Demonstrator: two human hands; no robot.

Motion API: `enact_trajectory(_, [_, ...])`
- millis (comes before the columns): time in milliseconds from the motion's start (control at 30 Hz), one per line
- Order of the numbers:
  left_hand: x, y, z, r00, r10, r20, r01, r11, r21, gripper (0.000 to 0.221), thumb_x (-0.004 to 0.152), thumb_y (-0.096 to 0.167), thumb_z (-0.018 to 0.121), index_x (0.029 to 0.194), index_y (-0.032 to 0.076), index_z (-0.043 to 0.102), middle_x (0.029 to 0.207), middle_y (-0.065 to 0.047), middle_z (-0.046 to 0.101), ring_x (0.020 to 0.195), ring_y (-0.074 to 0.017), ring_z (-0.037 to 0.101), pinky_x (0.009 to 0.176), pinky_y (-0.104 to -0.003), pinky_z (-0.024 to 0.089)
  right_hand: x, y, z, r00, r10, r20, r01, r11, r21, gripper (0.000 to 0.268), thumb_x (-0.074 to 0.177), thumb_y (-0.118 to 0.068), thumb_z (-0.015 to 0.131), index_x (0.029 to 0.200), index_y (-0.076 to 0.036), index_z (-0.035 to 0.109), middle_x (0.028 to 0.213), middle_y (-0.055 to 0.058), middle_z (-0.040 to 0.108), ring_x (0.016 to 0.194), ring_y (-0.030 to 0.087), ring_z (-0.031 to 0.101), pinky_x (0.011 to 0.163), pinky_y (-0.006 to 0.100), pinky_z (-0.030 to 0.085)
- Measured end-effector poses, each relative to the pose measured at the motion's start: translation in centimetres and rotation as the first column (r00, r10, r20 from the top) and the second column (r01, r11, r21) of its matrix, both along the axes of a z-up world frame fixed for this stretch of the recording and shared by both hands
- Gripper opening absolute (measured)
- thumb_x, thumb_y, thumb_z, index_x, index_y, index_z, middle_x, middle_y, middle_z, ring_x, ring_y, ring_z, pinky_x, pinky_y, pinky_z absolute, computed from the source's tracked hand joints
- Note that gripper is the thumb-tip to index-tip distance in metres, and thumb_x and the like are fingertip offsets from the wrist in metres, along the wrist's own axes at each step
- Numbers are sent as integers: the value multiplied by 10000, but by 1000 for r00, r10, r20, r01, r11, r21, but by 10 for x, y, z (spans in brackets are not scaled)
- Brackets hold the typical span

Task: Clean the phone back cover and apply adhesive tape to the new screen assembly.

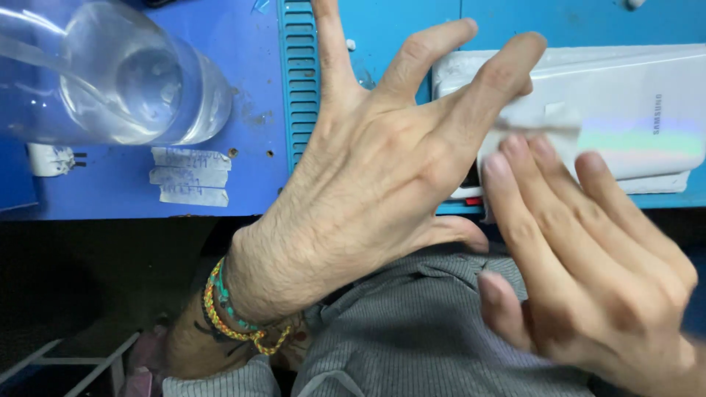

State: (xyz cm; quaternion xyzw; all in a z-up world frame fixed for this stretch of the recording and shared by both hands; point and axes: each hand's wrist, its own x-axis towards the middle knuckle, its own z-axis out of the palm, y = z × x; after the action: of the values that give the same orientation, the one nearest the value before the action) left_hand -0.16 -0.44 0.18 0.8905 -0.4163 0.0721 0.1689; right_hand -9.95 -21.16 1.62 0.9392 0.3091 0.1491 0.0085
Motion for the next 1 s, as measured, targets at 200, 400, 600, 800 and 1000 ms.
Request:
enact_trajectory(200, [0,1,-3,1000,-8,-20,8,1000,-4,1477,714,987,980,1625,57,282,1581,131,744,1531,-273,517,1159,-942,143,13,2,-1,1000,5,-18,-5,1000,2,754,1098,-408,364,1398,148,775,1407,316,809,1319,429,800,1159,535,596])
enact_trajectory(400, [2,3,-1,999,-6,-40,5,999,-33,1420,702,914,1013,1610,69,321,1547,125,724,1521,-287,517,1152,-949,110,14,2,1,998,14,-68,-10,997,72,676,1096,-342,409,1413,147,751,1419,331,787,1326,436,782,1158,558,590])
enact_trajectory(600, [-10,18,22,999,-2,-39,5,998,63,1520,756,1009,1052,1677,111,243,1809,91,510,1664,-327,314,1169,-938,84,7,1,5,997,35,-62,-30,996,84,708,1086,-363,354,1403,141,738,1403,323,778,1318,438,771,1138,559,595])
enact_trajectory(800, [-44,23,23,987,115,110,-74,945,-319,284,1154,224,559,1224,42,765,1224,-66,750,1253,-365,640,1119,-857,318,39,1,4,996,32,-80,-31,999,17,875,1089,-552,336,1501,154,648,1540,345,692,1446,456,689,1231,556,534])
enact_trajectory(1000, [-51,25,-1,969,174,174,-98,922,-374,242,1146,150,609,1104,91,841,1222,-39,772,1191,-254,667,1076,-791,408,28,-4,7,986,55,-155,-62,997,-38,982,1030,-605,213,1516,144,621,1533,353,691,1437,478,691,1177,579,548])
